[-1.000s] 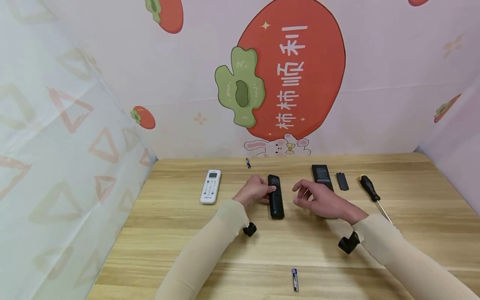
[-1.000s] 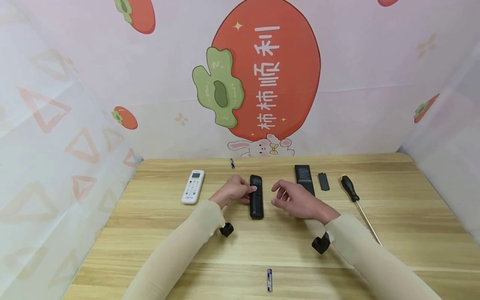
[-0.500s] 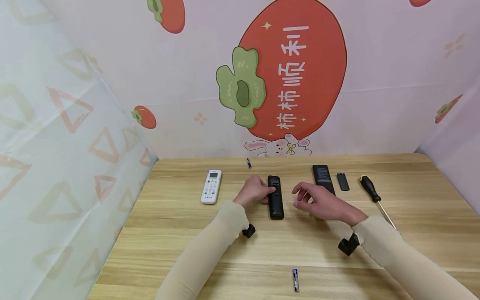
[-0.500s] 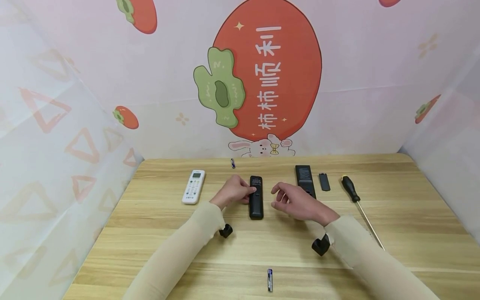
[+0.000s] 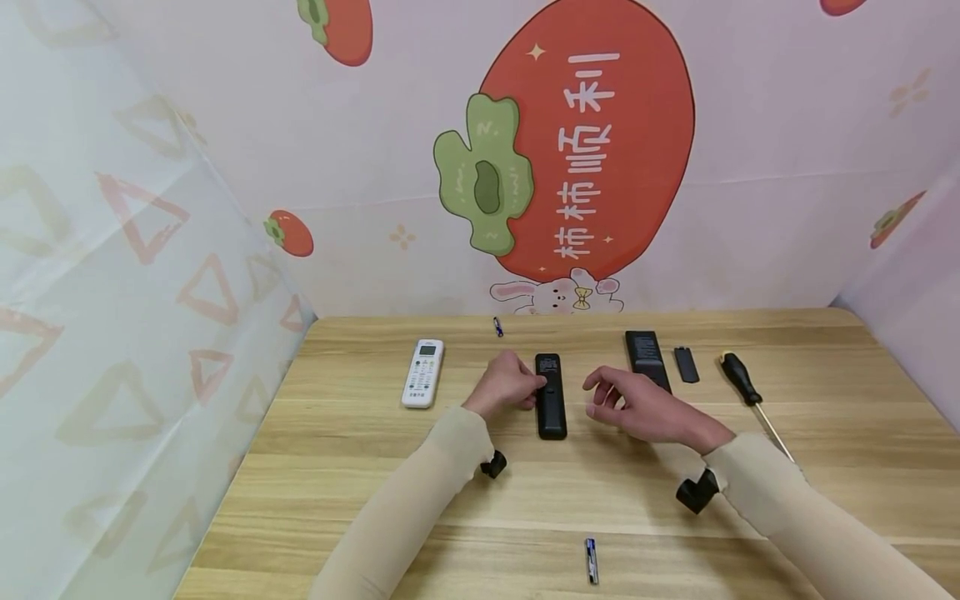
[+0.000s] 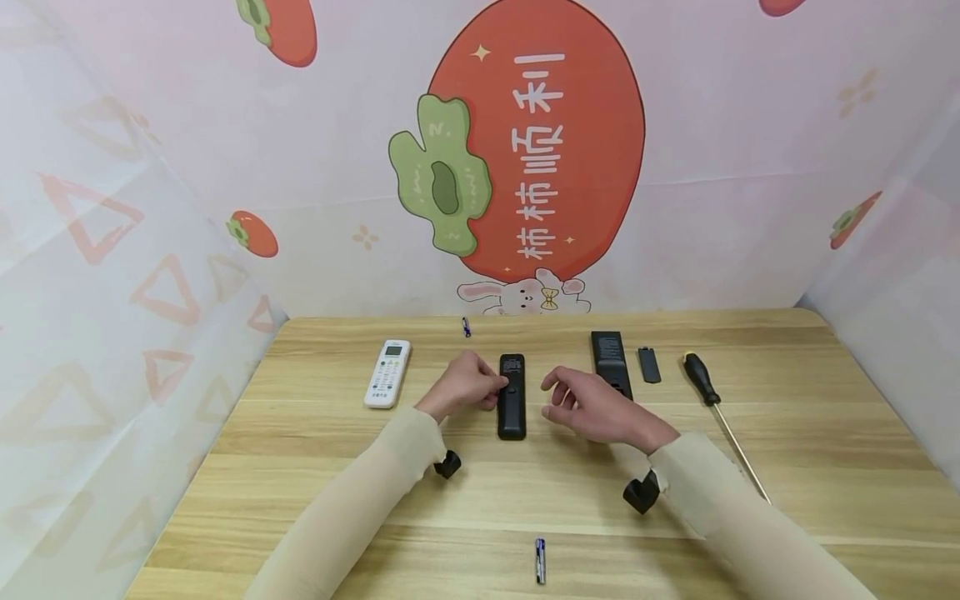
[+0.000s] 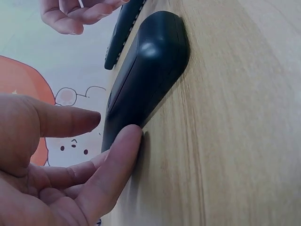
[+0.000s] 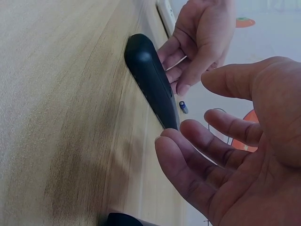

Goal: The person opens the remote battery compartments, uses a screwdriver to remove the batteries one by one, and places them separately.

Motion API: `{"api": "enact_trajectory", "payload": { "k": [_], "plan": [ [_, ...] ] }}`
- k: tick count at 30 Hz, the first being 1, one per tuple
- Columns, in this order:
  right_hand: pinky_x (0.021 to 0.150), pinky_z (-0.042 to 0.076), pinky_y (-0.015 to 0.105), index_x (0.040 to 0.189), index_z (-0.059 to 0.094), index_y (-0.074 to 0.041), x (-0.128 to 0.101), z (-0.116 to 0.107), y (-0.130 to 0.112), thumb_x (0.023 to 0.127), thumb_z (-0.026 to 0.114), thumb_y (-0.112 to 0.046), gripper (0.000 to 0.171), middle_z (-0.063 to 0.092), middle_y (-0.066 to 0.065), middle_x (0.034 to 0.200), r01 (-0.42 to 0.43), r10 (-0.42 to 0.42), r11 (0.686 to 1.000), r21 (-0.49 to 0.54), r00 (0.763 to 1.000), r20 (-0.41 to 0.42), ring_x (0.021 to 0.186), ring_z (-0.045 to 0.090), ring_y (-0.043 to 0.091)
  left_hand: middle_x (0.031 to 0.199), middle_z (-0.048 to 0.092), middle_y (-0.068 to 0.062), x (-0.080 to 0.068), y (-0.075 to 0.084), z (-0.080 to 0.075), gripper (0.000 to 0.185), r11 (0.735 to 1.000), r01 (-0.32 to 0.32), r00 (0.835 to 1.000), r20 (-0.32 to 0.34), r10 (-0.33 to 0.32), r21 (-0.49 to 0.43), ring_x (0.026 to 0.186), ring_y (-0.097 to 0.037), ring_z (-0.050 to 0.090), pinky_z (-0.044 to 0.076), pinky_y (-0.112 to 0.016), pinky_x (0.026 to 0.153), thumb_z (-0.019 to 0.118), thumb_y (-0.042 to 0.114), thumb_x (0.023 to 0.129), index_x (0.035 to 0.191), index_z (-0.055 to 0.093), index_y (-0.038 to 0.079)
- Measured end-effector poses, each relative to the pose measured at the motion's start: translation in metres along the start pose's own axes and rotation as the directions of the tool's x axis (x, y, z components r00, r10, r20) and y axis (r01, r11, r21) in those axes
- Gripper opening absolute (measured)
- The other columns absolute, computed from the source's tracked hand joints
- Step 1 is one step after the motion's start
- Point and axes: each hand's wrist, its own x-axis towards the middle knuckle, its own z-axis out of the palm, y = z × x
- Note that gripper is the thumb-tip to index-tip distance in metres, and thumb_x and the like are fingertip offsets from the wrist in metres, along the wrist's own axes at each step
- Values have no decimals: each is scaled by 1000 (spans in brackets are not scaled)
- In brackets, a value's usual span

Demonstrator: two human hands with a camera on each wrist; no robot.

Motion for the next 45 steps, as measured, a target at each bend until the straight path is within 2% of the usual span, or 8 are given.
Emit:
{"api": "enact_trajectory", "payload": {
  "k": [3, 8, 10, 16, 20, 24, 33, 45],
  "plan": [
    [72, 53, 31, 123, 60, -2, 0, 1, 0, 100, 67, -19, 29, 63, -1, 96, -1, 1, 1000, 2, 1000, 2, 86, 61, 16, 57, 59, -4, -3, -1, -2, 35, 997, -49, 999, 25, 47, 53, 47, -13, 51, 42, -25, 50, 67, 19, 99, 69, 69, 1],
    [72, 53, 30, 122, 61, -2, 0, 2, 3, 100, 67, -19, 29, 63, -1, 95, -4, 4, 1000, 4, 1000, 9, 86, 61, 16, 89, 69, -5, -7, -1, -6, 26, 957, -158, 987, 20, 158, 241, 75, -16, 62, 53, -33, 67, 66, 24, 100, 109, 71, 1],
    [72, 53, 30, 122, 61, -2, 0, 2, 3, 100, 67, -19, 28, 63, -2, 95, -1, 1, 1000, 4, 1000, 11, 85, 61, 16, 113, 69, -9, -9, -1, -6, 39, 918, -213, 976, 23, 218, 334, 97, -20, 65, 55, -39, 85, 65, 26, 100, 131, 63, 2],
    [72, 53, 31, 121, 62, -2, 2, 2, 3, 100, 67, -18, 27, 63, -1, 96, 11, -11, 1000, 0, 1000, 11, 86, 61, 16, 144, 53, -11, -18, -4, -9, 73, 754, -352, 931, 122, 344, 555, 130, -27, 50, 45, -43, 106, 72, 50, 92, 150, 49, 13],
    [74, 53, 31, 121, 62, -2, 3, 4, 1, 100, 67, -18, 27, 64, -1, 96, 23, -23, 1000, -6, 1000, 17, 87, 61, 16, 153, 43, -11, -21, -9, -11, 94, 687, -401, 912, 196, 360, 606, 141, -31, 37, 36, -47, 113, 77, 64, 80, 156, 42, 22],
    [75, 53, 31, 121, 62, -1, 6, 6, -1, 100, 67, -17, 27, 63, -1, 97, 36, -36, 999, -8, 999, 25, 89, 61, 17, 157, 39, -12, -23, -15, -13, 101, 646, -440, 894, 239, 379, 624, 145, -31, 33, 28, -47, 118, 82, 64, 74, 156, 41, 22],
    [76, 52, 33, 120, 62, 0, 16, 12, -6, 94, 75, -19, 35, 62, 1, 96, 49, -46, 995, -88, 998, 32, 86, 60, 18, 157, 41, -13, -22, -18, -15, 98, 672, -421, 907, 270, 324, 609, 146, -34, 34, 26, -46, 119, 82, 62, 76, 156, 42, 22],
    [83, 51, 38, 121, 64, -5, 38, 20, -12, 79, 89, -32, 56, 58, 8, 105, -5, 17, 980, -198, 998, 63, 93, 56, 21, 150, 46, -12, -21, -13, -14, 96, 664, -409, 912, 276, 303, 626, 141, -30, 40, 32, -44, 117, 83, 59, 77, 154, 44, 18]
  ]
}}
